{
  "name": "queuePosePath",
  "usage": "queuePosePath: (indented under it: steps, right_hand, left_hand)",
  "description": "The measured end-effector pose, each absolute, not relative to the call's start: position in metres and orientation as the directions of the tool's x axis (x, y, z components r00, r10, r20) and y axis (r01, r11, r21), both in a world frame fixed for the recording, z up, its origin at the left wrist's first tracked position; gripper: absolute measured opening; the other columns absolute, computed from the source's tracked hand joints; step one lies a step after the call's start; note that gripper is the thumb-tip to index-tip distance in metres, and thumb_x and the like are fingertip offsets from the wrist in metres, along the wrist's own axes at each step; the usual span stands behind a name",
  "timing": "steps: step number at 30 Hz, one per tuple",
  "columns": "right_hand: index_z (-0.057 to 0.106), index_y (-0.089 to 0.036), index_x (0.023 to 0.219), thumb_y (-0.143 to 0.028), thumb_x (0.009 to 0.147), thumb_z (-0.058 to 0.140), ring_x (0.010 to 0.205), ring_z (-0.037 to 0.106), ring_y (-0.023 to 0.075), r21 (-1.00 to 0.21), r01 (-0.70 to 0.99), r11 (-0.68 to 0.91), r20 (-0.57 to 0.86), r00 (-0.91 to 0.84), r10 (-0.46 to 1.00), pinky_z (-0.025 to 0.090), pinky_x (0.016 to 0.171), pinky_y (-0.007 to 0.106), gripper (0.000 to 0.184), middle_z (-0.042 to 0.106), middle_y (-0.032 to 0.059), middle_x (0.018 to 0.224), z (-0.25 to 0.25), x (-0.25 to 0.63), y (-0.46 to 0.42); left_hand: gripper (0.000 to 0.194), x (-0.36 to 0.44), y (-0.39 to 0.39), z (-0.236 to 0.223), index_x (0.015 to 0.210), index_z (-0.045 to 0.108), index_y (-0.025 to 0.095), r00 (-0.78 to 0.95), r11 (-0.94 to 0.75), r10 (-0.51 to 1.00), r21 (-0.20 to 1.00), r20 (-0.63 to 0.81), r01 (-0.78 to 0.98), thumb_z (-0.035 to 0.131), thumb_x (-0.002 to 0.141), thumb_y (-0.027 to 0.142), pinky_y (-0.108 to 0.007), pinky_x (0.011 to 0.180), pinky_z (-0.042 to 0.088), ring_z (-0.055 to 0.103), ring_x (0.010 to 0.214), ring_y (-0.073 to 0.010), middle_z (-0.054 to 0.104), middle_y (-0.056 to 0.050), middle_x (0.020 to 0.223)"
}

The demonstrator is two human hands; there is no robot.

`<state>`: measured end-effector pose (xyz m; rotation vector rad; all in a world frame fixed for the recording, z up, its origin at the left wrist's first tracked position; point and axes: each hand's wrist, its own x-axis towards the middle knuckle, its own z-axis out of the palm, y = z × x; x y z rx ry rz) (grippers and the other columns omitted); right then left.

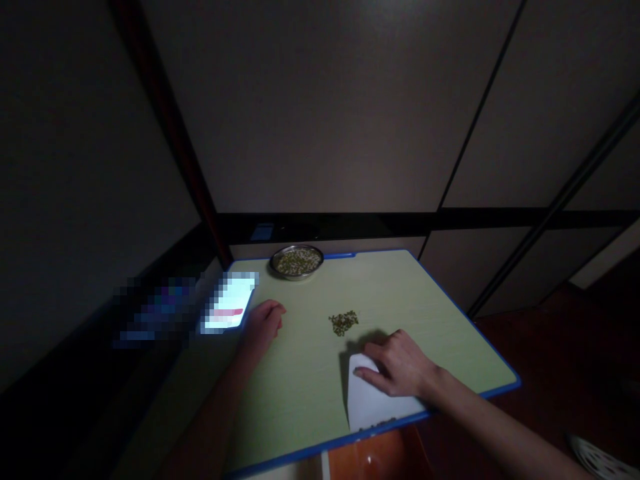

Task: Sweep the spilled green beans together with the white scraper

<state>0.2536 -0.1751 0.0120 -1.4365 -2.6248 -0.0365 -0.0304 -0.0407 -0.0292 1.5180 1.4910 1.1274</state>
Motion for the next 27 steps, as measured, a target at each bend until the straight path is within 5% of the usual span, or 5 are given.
queuePosePath:
  steps: [27]
  right_hand:
    - [0.063, -0.021, 0.091, -0.054, 0.089, 0.04, 0.069, 0.057, 0.0173, -0.155, 0.827, 0.54, 0.061, -0.537, 0.841, 0.032, 0.063, 0.029, 0.04, 0.068, 0.0043, 0.082, 0.0145, 0.25, -0.1683]
  left_hand:
    - [0.017, -0.0316, -0.0409, -0.0297, 0.067, 0.054, 0.02, -0.038, -0.086, 0.993, 0.922, 0.108, 0.377, 0.05, 0.073, 0.036, -0.022, 0.04, 0.035, 0.043, 0.04, -0.0102, 0.048, 0.007, 0.046]
